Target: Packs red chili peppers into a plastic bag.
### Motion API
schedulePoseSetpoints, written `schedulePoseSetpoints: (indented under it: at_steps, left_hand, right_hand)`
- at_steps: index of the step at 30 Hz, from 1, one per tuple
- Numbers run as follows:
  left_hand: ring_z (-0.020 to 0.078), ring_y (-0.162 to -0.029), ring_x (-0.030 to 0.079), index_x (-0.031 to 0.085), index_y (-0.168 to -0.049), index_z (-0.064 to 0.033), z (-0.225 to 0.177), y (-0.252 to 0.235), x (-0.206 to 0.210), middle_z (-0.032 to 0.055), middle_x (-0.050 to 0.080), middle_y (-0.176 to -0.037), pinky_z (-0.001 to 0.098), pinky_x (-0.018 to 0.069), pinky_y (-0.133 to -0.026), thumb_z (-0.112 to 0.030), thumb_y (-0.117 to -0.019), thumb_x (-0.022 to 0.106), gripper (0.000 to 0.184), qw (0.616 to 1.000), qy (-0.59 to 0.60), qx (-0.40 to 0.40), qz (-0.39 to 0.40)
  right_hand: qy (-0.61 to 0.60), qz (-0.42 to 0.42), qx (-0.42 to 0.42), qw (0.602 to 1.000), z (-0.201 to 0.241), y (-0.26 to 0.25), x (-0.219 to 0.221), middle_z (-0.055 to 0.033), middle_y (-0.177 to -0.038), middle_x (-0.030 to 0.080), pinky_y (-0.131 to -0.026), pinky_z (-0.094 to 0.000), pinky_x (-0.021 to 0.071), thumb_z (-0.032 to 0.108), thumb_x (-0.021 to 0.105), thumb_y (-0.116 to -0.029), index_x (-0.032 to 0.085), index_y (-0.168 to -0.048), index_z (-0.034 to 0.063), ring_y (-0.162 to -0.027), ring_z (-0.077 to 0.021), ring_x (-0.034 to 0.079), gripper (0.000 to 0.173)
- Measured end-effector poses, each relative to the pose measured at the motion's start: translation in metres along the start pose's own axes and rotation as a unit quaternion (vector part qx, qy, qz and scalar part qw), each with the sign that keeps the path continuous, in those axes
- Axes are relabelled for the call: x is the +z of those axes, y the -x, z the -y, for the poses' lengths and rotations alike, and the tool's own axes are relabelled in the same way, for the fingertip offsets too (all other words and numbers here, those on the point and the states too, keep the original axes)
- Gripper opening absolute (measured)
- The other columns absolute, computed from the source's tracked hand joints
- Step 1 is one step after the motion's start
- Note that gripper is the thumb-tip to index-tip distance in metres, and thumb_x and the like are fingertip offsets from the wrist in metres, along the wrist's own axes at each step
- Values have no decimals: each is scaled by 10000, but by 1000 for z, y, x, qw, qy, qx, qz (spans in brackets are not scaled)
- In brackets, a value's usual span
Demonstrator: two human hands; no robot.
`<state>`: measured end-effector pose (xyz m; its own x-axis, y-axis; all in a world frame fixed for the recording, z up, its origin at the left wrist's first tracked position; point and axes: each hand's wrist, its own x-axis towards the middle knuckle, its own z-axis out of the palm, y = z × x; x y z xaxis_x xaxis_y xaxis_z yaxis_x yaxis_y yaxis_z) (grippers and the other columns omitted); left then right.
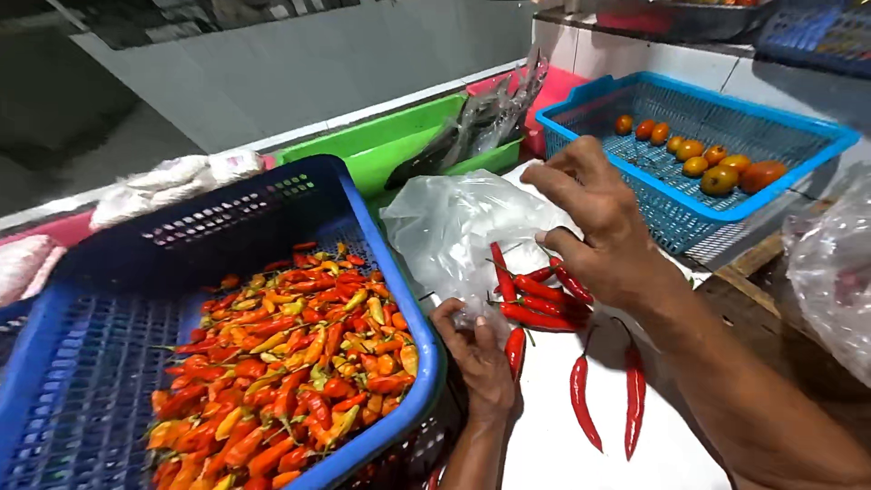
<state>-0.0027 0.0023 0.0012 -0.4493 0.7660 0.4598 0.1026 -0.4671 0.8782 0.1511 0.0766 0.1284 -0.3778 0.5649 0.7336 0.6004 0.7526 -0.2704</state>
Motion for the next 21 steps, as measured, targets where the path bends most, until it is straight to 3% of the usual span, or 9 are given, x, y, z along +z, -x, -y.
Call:
schedulePoseSetpoints:
  at_steps: [3, 6, 8, 10, 13, 14, 17, 21]
  left_hand:
    - [-25, -725, 577, 474, -1263, -121, -1, 0, -2, -48, 543, -1017, 142, 516, -611, -88, -997, 519, 272, 1000, -19, -11, 4]
    - [-5, -701, 588, 487, -1250, -154, -4, 0, 1, -46, 562, -999, 164, 530, -592, -73, -990, 526, 275, 999, 17, -41, -1]
    - [7, -628, 575, 469, -1245, -181, -4, -1, 3, -55, 571, -928, 177, 528, -554, -53, -997, 498, 280, 993, 70, -91, -9]
    - [43, -549, 560, 449, -1216, -194, 0, -2, 3, -40, 576, -850, 204, 524, -500, -63, -1005, 447, 249, 983, 121, -136, -18]
    - [49, -599, 587, 427, -1211, -218, 4, -3, 0, -39, 577, -885, 223, 544, -535, -113, -1009, 439, 227, 973, 150, -173, -24]
    - [39, -652, 607, 427, -1229, -231, 6, -3, -2, -50, 585, -924, 226, 558, -575, -151, -1008, 461, 237, 972, 151, -178, -26]
    - [30, -790, 624, 442, -1289, -246, 10, 1, -7, -55, 593, -1039, 225, 559, -677, -228, -1013, 532, 291, 973, 155, -169, -21]
    - [36, -778, 621, 449, -1311, -236, 8, 3, -9, -47, 604, -1035, 222, 549, -672, -203, -1005, 528, 318, 971, 144, -189, -18]
  right_hand:
    - [-11, 70, -24, 997, 18, 11, -27, -162, -1094, 601, -810, -484, 513, 31, 643, -851, 674, -1277, 15, -984, -305, 600, 427]
    - [-16, 201, 12, 979, 27, 53, -51, -46, -1106, 610, -728, -414, 541, 147, 608, -849, 696, -1266, 137, -971, -209, 612, 426]
    - [-28, 237, 56, 970, 31, 97, -53, -21, -1195, 611, -770, -413, 567, 214, 569, -879, 664, -1340, 214, -1034, -184, 619, 470]
    - [-30, 250, 85, 964, 35, 147, -43, -68, -1363, 587, -862, -489, 562, 189, 526, -915, 636, -1388, 280, -1168, -261, 606, 494]
    - [11, 250, 71, 966, 53, 195, -19, -143, -1472, 558, -830, -629, 501, 45, 612, -849, 633, -1389, 311, -1222, -445, 575, 602]
    - [25, 251, 58, 966, 61, 199, -13, -146, -1487, 549, -823, -617, 499, 47, 616, -866, 611, -1414, 307, -1216, -448, 578, 607]
    - [17, 228, 19, 973, 76, 190, 5, -149, -1399, 594, -800, -482, 564, 125, 553, -988, 532, -1486, 299, -1126, -334, 650, 527]
    - [22, 239, 15, 971, 84, 164, 27, -131, -1280, 622, -676, -443, 565, 89, 616, -929, 531, -1494, 287, -976, -303, 659, 604]
